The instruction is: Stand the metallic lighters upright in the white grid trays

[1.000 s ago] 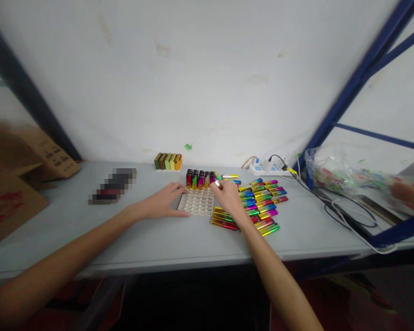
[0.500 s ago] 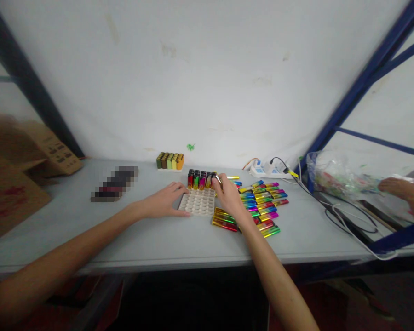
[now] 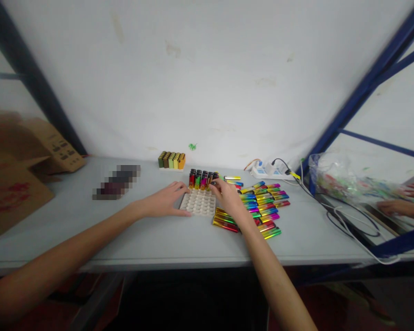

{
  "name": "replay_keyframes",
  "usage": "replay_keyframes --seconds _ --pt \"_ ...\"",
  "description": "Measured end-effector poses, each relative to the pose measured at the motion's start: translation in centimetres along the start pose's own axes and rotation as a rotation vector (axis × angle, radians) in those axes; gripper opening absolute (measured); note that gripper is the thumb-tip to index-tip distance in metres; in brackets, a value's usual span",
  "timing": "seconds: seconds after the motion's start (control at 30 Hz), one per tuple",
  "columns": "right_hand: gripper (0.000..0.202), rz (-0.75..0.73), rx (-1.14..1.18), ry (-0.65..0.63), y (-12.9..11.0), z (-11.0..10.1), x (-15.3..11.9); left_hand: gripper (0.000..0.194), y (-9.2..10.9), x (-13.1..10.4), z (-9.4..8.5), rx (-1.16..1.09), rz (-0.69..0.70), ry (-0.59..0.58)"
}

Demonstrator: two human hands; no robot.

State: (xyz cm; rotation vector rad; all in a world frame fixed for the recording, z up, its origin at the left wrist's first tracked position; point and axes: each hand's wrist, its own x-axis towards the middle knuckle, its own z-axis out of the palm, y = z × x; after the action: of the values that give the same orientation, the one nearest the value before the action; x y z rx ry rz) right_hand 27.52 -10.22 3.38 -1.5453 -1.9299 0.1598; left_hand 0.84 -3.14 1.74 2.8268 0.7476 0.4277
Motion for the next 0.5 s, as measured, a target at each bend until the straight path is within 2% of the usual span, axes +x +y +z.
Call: replay_keyframes --seconds 0.1,0.37,0.5 --pt "0.022 0.014 -0.014 -0.054 0.3 0.2 -0.1 0.08 -0.2 0.0 0.2 -0.002 0.008 0.021" --pt "0.025 0.069 0.06 -0.026 0.7 0.6 1.0 0.082 -0.2 0.0 0.3 -0.001 0.01 0.022" --pt "0.036 0.118 -0.133 0.064 1.1 1.2 2.1 0.083 -0.2 0.0 0.5 0.007 0.013 0.029"
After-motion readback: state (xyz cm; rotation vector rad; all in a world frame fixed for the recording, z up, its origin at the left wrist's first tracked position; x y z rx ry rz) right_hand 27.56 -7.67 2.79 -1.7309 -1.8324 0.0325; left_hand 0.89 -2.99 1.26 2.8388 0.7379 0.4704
